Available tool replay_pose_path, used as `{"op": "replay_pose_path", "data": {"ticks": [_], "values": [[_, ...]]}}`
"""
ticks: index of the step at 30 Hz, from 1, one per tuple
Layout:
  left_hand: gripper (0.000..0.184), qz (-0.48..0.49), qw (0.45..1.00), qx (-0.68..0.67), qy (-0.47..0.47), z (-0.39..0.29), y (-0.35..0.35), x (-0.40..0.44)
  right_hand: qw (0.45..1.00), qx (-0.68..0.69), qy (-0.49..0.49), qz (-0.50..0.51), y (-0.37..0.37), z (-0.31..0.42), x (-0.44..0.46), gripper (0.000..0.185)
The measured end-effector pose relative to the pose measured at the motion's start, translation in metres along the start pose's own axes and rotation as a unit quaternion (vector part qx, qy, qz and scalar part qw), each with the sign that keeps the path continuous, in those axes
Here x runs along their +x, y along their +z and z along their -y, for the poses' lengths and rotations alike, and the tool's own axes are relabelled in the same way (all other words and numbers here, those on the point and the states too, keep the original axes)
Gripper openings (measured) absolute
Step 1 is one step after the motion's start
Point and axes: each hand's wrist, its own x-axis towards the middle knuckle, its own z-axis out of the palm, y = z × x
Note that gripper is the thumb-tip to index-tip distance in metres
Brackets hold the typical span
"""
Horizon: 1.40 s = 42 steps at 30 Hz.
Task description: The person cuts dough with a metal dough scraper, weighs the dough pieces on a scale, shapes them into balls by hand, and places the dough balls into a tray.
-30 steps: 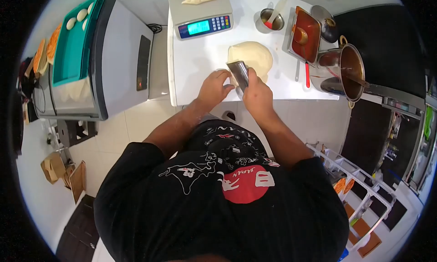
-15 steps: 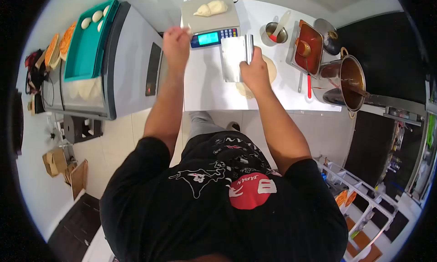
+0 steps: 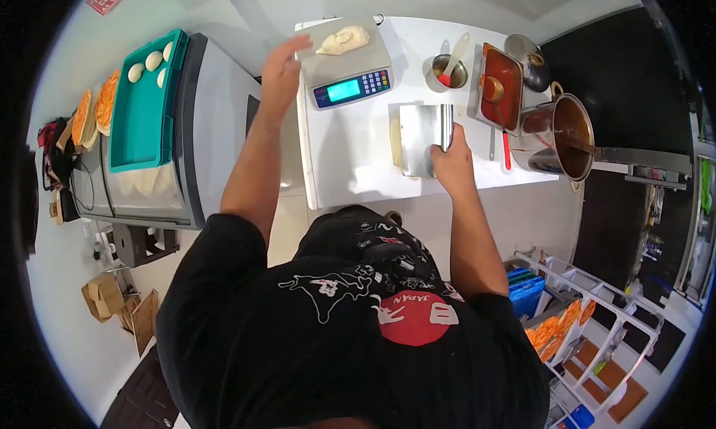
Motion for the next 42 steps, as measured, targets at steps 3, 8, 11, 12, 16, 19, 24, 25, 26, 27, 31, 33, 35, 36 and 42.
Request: {"op": "replay_pose_path", "data": {"ticks": [3,8,11,12,16,19,24,25,26,27,31,33,35,36,42], "values": [[0.039,0.099,0.971,-0.047,-0.214,-0.007,0.017,-0.086,0.999,-0.041,-0.013,-0.001,-0.023,-0.002,-0.014,0.048],[0.024,0.188,0.948,-0.064,-0.248,-0.06,0.065,-0.201,0.998,-0.055,-0.026,0.013,-0.05,-0.014,-0.026,0.051],[0.022,0.185,0.942,-0.048,-0.276,-0.088,0.084,-0.239,0.996,-0.074,-0.033,0.025,-0.063,-0.037,-0.045,0.051],[0.021,0.179,0.941,-0.042,-0.285,-0.096,0.089,-0.246,0.995,-0.083,-0.042,0.033,-0.068,-0.041,-0.047,0.051],[0.02,0.135,0.949,-0.046,-0.28,-0.115,0.102,-0.268,0.989,-0.125,-0.068,0.05,-0.079,-0.054,-0.06,0.05],[0.021,0.156,0.939,-0.023,-0.305,-0.123,0.105,-0.272,0.985,-0.134,-0.08,0.068,-0.079,-0.058,-0.066,0.05],[0.022,0.096,0.938,0.038,-0.332,-0.105,0.108,-0.277,0.963,-0.16,-0.092,0.195,-0.047,-0.047,-0.073,0.051],[0.022,0.098,0.937,0.043,-0.333,-0.101,0.104,-0.281,0.949,-0.179,-0.094,0.243,-0.036,-0.043,-0.075,0.052],[0.021,0.03,0.938,0.047,-0.342,-0.1,0.098,-0.283,0.95,-0.174,-0.093,0.243,-0.022,-0.037,-0.077,0.052],[0.021,-0.038,0.935,0.051,-0.348,-0.098,0.09,-0.282,0.938,-0.159,-0.111,0.286,-0.006,-0.029,-0.076,0.053],[0.021,-0.088,0.926,0.005,-0.367,-0.08,0.045,-0.255,0.929,-0.125,-0.183,0.296,0.076,-0.033,-0.033,0.051],[0.02,-0.067,0.924,-0.025,-0.375,-0.069,0.021,-0.235,0.934,-0.116,-0.201,0.272,0.092,-0.026,-0.016,0.05],[0.019,0.023,0.942,0.03,-0.332,-0.054,0.006,-0.211,0.953,-0.121,-0.159,0.229,0.074,-0.004,0.001,0.043],[0.019,0.073,0.946,0.053,-0.312,-0.046,0.006,-0.205,0.961,-0.126,-0.13,0.208,0.061,0.001,0.003,0.039],[0.02,0.298,0.948,0.013,-0.107,-0.052,0.107,-0.195,0.966,-0.238,-0.083,-0.055,-0.022,-0.003,-0.027,0.038]]}}
